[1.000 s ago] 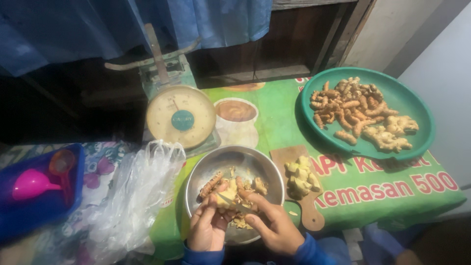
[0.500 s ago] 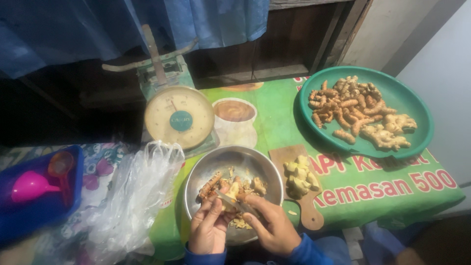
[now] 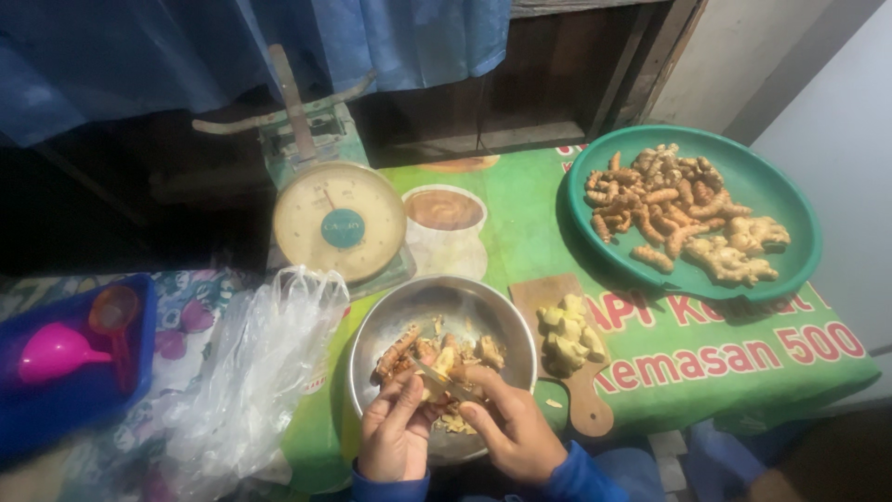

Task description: The person peels turmeric roots with a small knife over a metal bowl, collecting the peeled pieces in the bowl and the skins as waste. The person handles multiple turmeric roots one at a time, rotating them to remove the outer layer.

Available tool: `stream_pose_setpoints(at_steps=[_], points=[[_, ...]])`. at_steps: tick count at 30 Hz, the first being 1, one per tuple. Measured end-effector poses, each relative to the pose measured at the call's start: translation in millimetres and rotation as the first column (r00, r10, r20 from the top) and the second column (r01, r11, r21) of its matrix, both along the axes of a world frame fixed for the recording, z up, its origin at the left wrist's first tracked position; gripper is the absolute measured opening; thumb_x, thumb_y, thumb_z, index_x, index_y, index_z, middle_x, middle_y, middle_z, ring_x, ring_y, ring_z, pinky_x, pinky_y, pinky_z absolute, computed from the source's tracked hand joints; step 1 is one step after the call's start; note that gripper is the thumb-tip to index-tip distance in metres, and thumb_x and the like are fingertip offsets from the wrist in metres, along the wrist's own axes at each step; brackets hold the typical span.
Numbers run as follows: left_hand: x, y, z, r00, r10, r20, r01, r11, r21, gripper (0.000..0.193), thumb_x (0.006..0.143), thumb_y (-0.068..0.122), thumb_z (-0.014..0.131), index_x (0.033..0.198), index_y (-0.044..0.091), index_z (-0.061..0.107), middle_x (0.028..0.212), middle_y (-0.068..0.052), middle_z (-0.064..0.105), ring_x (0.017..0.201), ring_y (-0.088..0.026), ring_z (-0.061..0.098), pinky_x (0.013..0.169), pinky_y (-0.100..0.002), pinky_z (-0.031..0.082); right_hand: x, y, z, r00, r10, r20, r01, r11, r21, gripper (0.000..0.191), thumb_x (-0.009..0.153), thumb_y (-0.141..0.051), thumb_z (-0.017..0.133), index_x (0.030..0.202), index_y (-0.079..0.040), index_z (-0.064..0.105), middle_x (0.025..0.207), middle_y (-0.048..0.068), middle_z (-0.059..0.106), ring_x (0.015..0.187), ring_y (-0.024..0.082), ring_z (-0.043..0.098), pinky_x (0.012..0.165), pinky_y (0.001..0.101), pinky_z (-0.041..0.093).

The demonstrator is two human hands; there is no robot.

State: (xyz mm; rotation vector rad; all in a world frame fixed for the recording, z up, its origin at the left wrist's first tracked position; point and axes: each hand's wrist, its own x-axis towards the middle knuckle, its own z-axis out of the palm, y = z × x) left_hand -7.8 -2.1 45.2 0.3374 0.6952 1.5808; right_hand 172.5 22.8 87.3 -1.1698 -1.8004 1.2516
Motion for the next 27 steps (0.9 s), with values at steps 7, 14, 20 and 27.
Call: stream_pose_setpoints(at_steps=[7, 14, 20, 27], points=[[-4.1, -1.0, -9.4, 0.997, -0.054, -0.060, 0.059, 0.995, 0.082, 0.027, 0.096, 0.009, 0.062, 0.120, -0.002, 0.070, 0.109, -0.018, 0.074, 0.091, -0.024, 0.072, 0.078, -0.038, 0.060, 5.5, 3.8, -2.3, 0.984, 0.098, -0.145, -0.083, 0.991, 0.107, 0.038, 0.099, -0.011, 0.064, 0.135, -0.003, 0.056, 0.083, 0.005, 0.068, 0.077, 0.010, 0.065, 0.071, 0.0258, 0.053], [1.2, 4.5, -12.1, 0.990, -0.095, 0.100, 0.098, 0.995, -0.032, 0.028, 0.098, 0.015, 0.059, 0.121, 0.000, 0.067, 0.096, -0.014, 0.074, 0.078, -0.023, 0.070, 0.070, -0.033, 0.058, 2.7, 9.1, -23.5, 0.805, -0.026, -0.593, -0.212, 0.921, -0.328, 0.031, 0.105, -0.015, 0.060, 0.135, -0.008, 0.055, 0.080, 0.000, 0.057, 0.066, 0.006, 0.052, 0.057, 0.0210, 0.040], [-4.1, 6.6, -7.2, 0.973, -0.137, 0.188, 0.162, 0.979, -0.122, 0.039, 0.100, 0.026, 0.052, 0.126, -0.002, 0.063, 0.092, -0.016, 0.072, 0.078, -0.023, 0.071, 0.069, -0.033, 0.059, 15.1, 22.2, -15.7, 0.709, -0.335, -0.621, -0.255, 0.699, -0.668, 0.032, 0.100, -0.028, 0.049, 0.132, -0.024, 0.053, 0.078, 0.004, 0.061, 0.042, 0.009, 0.038, 0.037, 0.0231, 0.025], [-7.4, 4.7, -4.8, 0.971, -0.189, 0.145, 0.191, 0.982, 0.003, 0.037, 0.095, 0.006, 0.058, 0.131, -0.001, 0.060, 0.105, -0.016, 0.070, 0.089, -0.023, 0.070, 0.077, -0.032, 0.059, 12.9, 20.5, -17.3, 0.788, -0.225, -0.574, -0.165, 0.820, -0.548, 0.040, 0.107, -0.035, 0.048, 0.133, -0.006, 0.057, 0.081, 0.005, 0.062, 0.044, 0.008, 0.040, 0.039, 0.0236, 0.028]])
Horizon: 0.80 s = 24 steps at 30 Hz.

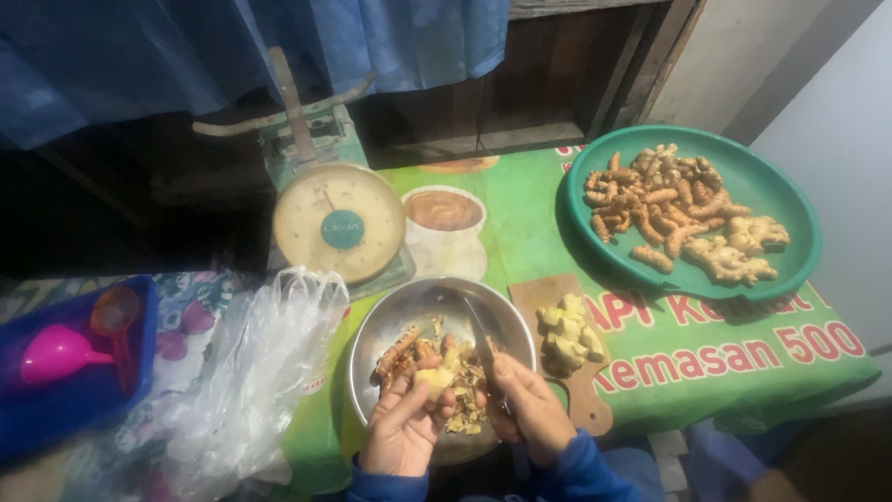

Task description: The person peels turmeric roots with a small knife over a metal bowl, collecting the peeled pieces in the bowl and the skins as waste. The person handles multiple turmeric roots one at a time, rotating them to remove the outer layer.

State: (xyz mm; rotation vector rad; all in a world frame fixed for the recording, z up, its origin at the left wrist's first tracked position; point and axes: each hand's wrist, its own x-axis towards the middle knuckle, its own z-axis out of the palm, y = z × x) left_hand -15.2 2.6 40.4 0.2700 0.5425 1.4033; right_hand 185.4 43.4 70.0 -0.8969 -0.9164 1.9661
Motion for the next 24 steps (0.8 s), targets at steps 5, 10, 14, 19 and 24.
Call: stream_pose_setpoints(at_steps=[5, 10, 14, 19, 24], points=[[9.2, -3.7, 9.3, 0.916, 0.219, -0.336, -0.188, 0.975, 0.123, 0.038, 0.088, -0.007, 0.067, 0.125, -0.004, 0.062, 0.123, -0.018, 0.071, 0.100, -0.021, 0.068, 0.085, -0.031, 0.056, -1.3, -4.2, 3.8, 0.996, -0.041, 0.080, 0.036, 0.997, 0.063, 0.034, 0.102, -0.022, 0.058, 0.133, -0.011, 0.049, 0.080, 0.005, 0.061, 0.048, 0.006, 0.040, 0.042, 0.0219, 0.028], [17.7, -4.3, 12.3, 0.862, 0.302, -0.407, -0.249, 0.952, 0.177, 0.035, 0.085, -0.009, 0.068, 0.120, -0.004, 0.065, 0.130, -0.019, 0.068, 0.110, -0.021, 0.068, 0.094, -0.034, 0.055, -3.0, -12.8, 16.4, 0.986, 0.031, 0.161, -0.070, 0.968, 0.242, 0.052, 0.099, -0.017, 0.060, 0.148, -0.013, 0.042, 0.082, 0.003, 0.062, 0.056, 0.006, 0.047, 0.049, 0.0203, 0.037], [22.3, -5.8, 11.1, 0.830, 0.338, -0.443, -0.258, 0.938, 0.231, 0.035, 0.084, -0.011, 0.070, 0.118, -0.005, 0.064, 0.131, -0.018, 0.068, 0.115, -0.020, 0.067, 0.100, -0.033, 0.054, -9.7, -17.6, 19.3, 0.958, -0.020, 0.288, -0.108, 0.900, 0.423, 0.058, 0.098, -0.013, 0.062, 0.152, -0.009, 0.040, 0.098, 0.003, 0.069, 0.079, 0.008, 0.063, 0.071, 0.0246, 0.054], [23.8, -6.4, 13.7, 0.808, 0.349, -0.475, -0.278, 0.936, 0.216, 0.035, 0.085, -0.011, 0.073, 0.119, -0.007, 0.064, 0.121, -0.019, 0.070, 0.107, -0.022, 0.068, 0.094, -0.034, 0.055, -15.0, -19.9, 18.0, 0.885, -0.169, 0.434, -0.122, 0.816, 0.566, 0.057, 0.095, -0.010, 0.066, 0.149, -0.006, 0.050, 0.084, 0.006, 0.068, 0.078, 0.009, 0.066, 0.075, 0.0254, 0.056], [22.4, -8.4, 11.9, 0.812, 0.349, -0.468, -0.272, 0.935, 0.226, 0.032, 0.082, -0.009, 0.072, 0.113, -0.006, 0.065, 0.119, -0.012, 0.073, 0.104, -0.017, 0.069, 0.091, -0.030, 0.057, -18.3, -23.7, 16.7, 0.846, -0.241, 0.477, -0.097, 0.809, 0.580, 0.050, 0.093, -0.008, 0.070, 0.141, -0.004, 0.058, 0.087, 0.006, 0.069, 0.075, 0.011, 0.065, 0.071, 0.0255, 0.056]])
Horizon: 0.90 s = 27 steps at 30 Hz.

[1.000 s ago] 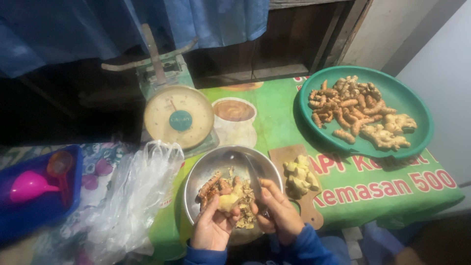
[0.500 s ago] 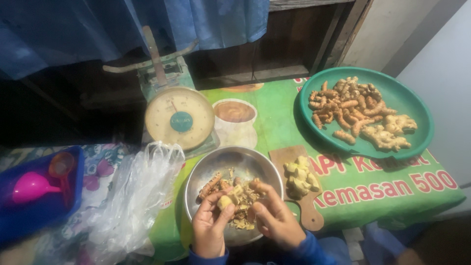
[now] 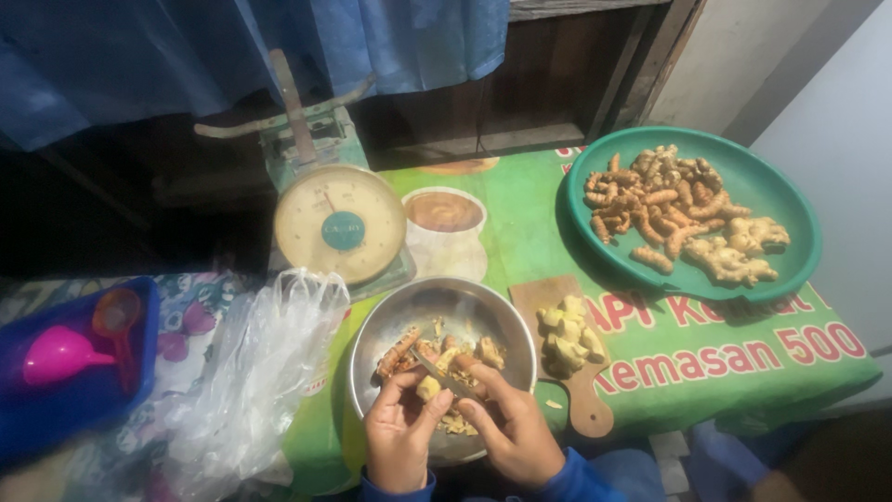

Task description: The person peels turmeric roots with a small knife over a metal bowl, collecting the peeled pieces in the bowl and the skins as waste. The person handles multiple turmeric roots one at a time, rotating them to remove the outer layer.

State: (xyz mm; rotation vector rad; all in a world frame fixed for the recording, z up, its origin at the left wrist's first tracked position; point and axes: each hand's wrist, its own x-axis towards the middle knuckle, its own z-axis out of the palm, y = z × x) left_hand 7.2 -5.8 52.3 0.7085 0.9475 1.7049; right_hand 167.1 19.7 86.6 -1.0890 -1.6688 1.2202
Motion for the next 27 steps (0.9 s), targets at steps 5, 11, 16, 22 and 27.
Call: stream_pose_setpoints(at_steps=[5, 11, 16, 22, 27], points=[[3.1, -0.7, -6.8, 0.992, 0.047, -0.120, -0.043, 0.998, 0.038, 0.030, 0.086, -0.011, 0.075, 0.114, -0.008, 0.066, 0.103, -0.012, 0.072, 0.093, -0.017, 0.068, 0.084, -0.029, 0.058, -7.1, 0.4, -6.4, 0.999, -0.004, -0.032, 0.012, 0.974, 0.228, 0.039, 0.093, -0.002, 0.070, 0.132, 0.001, 0.062, 0.112, 0.011, 0.074, 0.097, 0.013, 0.070, 0.081, 0.0275, 0.057], [9.0, -0.6, 1.5, 0.983, 0.107, -0.152, -0.105, 0.994, 0.023, 0.035, 0.084, -0.009, 0.072, 0.118, -0.006, 0.066, 0.116, -0.010, 0.070, 0.103, -0.016, 0.068, 0.090, -0.028, 0.057, -5.0, 7.0, -19.6, 0.966, 0.040, -0.256, -0.056, 0.997, -0.053, 0.038, 0.099, -0.009, 0.062, 0.136, -0.002, 0.061, 0.115, 0.007, 0.071, 0.087, 0.009, 0.063, 0.072, 0.0232, 0.052], [-0.6, -1.1, 3.1, 0.995, 0.075, -0.063, -0.077, 0.997, -0.018, 0.038, 0.091, -0.003, 0.067, 0.128, -0.003, 0.066, 0.119, -0.015, 0.072, 0.103, -0.018, 0.067, 0.091, -0.029, 0.055, 15.1, 15.6, -19.5, 0.853, -0.144, -0.502, -0.264, 0.711, -0.651, 0.045, 0.098, -0.024, 0.059, 0.143, -0.018, 0.055, 0.077, 0.003, 0.063, 0.047, 0.007, 0.042, 0.040, 0.0212, 0.028], [-14.2, 4.0, -2.6, 0.996, 0.050, 0.076, -0.050, 0.999, 0.003, 0.038, 0.098, 0.006, 0.064, 0.134, -0.002, 0.055, 0.114, -0.018, 0.070, 0.096, -0.022, 0.071, 0.081, -0.032, 0.060, 26.8, 15.7, 1.8, 0.879, 0.024, -0.476, -0.329, 0.753, -0.570, 0.055, 0.098, -0.024, 0.061, 0.151, -0.017, 0.048, 0.081, 0.001, 0.060, 0.056, 0.007, 0.044, 0.048, 0.0207, 0.030], [-27.0, 2.6, 20.4, 0.978, -0.069, 0.199, 0.086, 0.993, -0.077, 0.043, 0.097, 0.012, 0.060, 0.138, -0.002, 0.056, 0.119, -0.018, 0.070, 0.092, -0.022, 0.073, 0.071, -0.033, 0.065, 42.9, 5.9, 26.9, 0.864, 0.474, -0.168, -0.479, 0.878, 0.014, 0.050, 0.102, -0.015, 0.065, 0.148, -0.001, 0.051, 0.119, 0.009, 0.065, 0.101, 0.015, 0.059, 0.086, 0.0297, 0.051]])
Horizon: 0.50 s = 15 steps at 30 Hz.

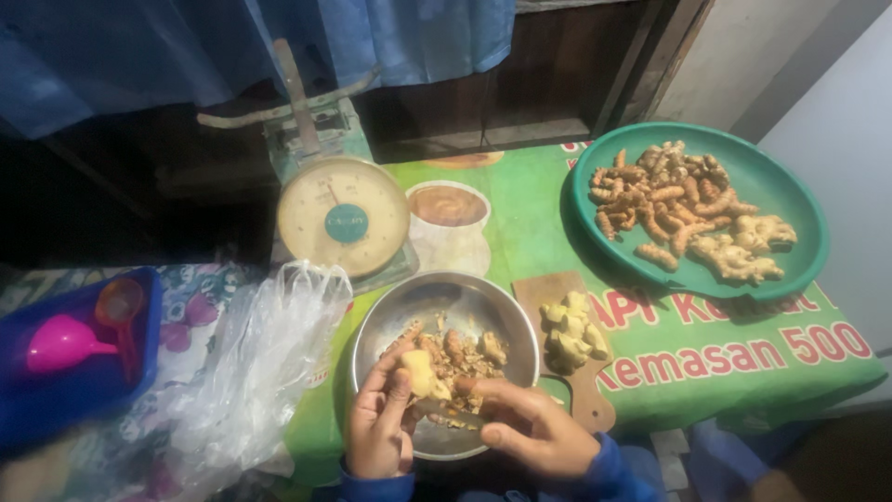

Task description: The person peels turmeric roots with a small knife over a metal bowl, collecting the peeled pieces in the bowl and the skins as waste. The person handles multiple turmeric roots one at a time, rotating them to remove the outer layer.

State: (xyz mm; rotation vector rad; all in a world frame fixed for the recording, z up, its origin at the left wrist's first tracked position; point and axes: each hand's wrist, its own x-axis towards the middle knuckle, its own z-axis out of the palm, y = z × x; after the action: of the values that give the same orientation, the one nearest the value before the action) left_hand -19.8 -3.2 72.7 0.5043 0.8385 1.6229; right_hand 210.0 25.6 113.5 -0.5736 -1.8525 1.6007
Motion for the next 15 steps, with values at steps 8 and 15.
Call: stream_pose_setpoints(at_steps=[8, 15], points=[[-5.3, -4.6, 16.0, 0.947, -0.276, 0.161, 0.279, 0.960, 0.009, 0.049, 0.095, 0.010, 0.058, 0.142, -0.003, 0.052, 0.121, -0.017, 0.070, 0.099, -0.020, 0.073, 0.080, -0.033, 0.064, -4.3, -2.7, 5.7, 0.964, -0.114, 0.238, 0.103, 0.993, 0.061, 0.046, 0.092, -0.014, 0.074, 0.135, -0.001, 0.064, 0.099, 0.012, 0.074, 0.089, 0.019, 0.069, 0.080, 0.0324, 0.055], [-7.8, -5.9, -5.7, 0.943, -0.320, 0.096, 0.324, 0.946, -0.029, 0.049, 0.096, 0.012, 0.059, 0.143, -0.001, 0.054, 0.112, -0.012, 0.076, 0.085, -0.015, 0.073, 0.070, -0.028, 0.061, -7.7, -2.5, 12.0, 0.987, -0.063, 0.147, 0.026, 0.971, 0.239, 0.039, 0.096, -0.009, 0.069, 0.134, 0.002, 0.063, 0.123, 0.019, 0.075, 0.107, 0.027, 0.075, 0.091, 0.0360, 0.057]])
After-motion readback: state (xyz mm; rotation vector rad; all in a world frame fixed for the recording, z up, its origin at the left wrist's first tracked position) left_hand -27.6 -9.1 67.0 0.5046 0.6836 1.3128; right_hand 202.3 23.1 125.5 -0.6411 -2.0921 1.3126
